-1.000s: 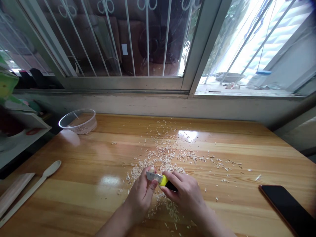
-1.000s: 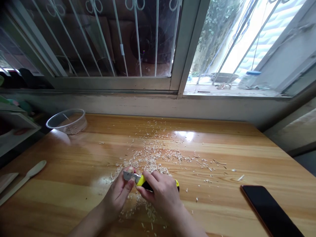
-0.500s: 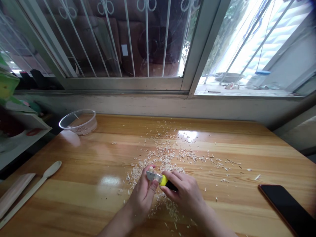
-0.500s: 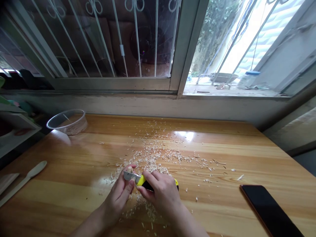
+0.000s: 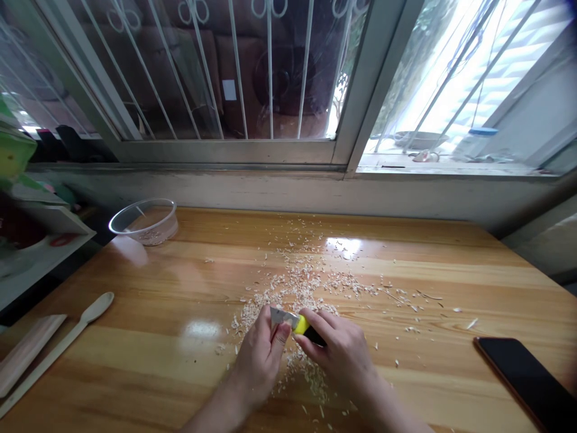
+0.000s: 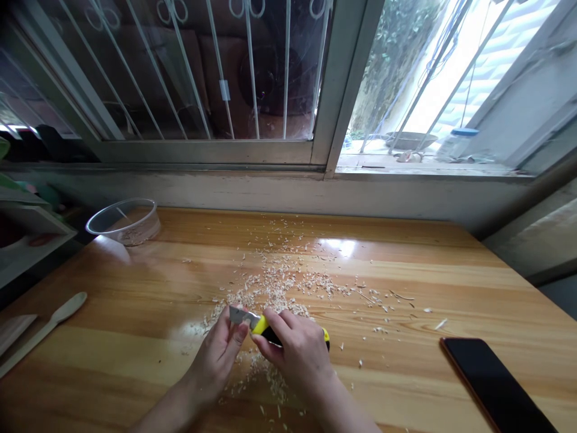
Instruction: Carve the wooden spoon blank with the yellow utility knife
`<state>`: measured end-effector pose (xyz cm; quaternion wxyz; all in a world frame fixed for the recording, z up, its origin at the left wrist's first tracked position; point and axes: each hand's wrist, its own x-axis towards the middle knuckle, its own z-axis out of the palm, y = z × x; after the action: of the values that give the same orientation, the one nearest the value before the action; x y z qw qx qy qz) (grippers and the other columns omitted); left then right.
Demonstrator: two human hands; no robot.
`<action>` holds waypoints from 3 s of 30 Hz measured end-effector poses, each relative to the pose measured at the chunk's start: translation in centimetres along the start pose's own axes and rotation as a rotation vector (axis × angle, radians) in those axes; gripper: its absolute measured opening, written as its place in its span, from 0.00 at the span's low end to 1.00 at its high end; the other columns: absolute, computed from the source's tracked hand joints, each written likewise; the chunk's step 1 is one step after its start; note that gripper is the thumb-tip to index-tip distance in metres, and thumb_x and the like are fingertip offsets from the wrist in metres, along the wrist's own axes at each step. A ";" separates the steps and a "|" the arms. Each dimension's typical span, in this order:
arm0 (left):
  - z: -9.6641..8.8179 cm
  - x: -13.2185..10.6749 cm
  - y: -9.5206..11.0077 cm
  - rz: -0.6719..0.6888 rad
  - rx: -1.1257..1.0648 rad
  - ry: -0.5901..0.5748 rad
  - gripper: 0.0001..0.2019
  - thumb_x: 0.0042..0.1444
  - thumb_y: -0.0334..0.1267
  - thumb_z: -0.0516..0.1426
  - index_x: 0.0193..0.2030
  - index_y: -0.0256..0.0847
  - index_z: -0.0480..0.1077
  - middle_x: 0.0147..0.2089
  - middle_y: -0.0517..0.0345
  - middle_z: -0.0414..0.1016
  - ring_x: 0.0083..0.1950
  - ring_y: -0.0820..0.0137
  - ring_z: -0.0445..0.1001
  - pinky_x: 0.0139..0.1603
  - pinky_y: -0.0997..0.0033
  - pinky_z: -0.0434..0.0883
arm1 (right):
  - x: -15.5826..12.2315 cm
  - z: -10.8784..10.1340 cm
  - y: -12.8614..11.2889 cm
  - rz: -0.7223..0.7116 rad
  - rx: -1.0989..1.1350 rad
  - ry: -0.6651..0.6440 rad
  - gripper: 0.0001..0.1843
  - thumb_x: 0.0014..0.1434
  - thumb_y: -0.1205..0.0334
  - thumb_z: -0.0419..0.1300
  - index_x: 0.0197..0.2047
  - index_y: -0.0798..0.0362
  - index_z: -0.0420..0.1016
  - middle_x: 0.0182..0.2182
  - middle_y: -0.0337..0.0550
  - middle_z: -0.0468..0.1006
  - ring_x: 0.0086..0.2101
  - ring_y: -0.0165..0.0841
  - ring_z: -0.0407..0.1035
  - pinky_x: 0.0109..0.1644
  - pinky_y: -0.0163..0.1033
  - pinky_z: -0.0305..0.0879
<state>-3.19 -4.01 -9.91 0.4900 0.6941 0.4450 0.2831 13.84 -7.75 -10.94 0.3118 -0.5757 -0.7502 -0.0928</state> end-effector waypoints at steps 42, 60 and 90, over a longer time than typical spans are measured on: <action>0.1 -0.1 -1.5 0.106 0.098 0.084 0.23 0.61 0.46 0.47 0.59 0.36 0.59 0.60 0.41 0.65 0.61 0.56 0.63 0.59 0.55 0.61 | 0.2 0.0 -0.2 -0.072 0.089 -0.029 0.22 0.64 0.46 0.47 0.41 0.53 0.73 0.22 0.39 0.73 0.21 0.29 0.64 0.25 0.33 0.54; -0.3 0.3 -1.5 0.113 0.076 -0.042 0.17 0.62 0.46 0.47 0.53 0.39 0.62 0.46 0.48 0.72 0.47 0.60 0.71 0.49 0.62 0.67 | -0.1 0.0 0.1 -0.042 0.055 0.008 0.21 0.65 0.47 0.47 0.42 0.54 0.73 0.24 0.41 0.74 0.22 0.29 0.65 0.26 0.33 0.54; -0.4 0.3 -0.8 0.200 0.094 -0.045 0.14 0.62 0.46 0.47 0.47 0.40 0.62 0.39 0.54 0.70 0.39 0.65 0.70 0.41 0.67 0.67 | 0.1 -0.1 0.1 -0.025 0.089 -0.034 0.22 0.64 0.46 0.47 0.40 0.54 0.74 0.23 0.40 0.74 0.22 0.29 0.66 0.26 0.33 0.56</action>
<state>-3.67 -3.45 -10.51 0.4362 0.7632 0.3754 0.2937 13.97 -7.67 -10.86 0.3233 -0.5534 -0.7657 -0.0535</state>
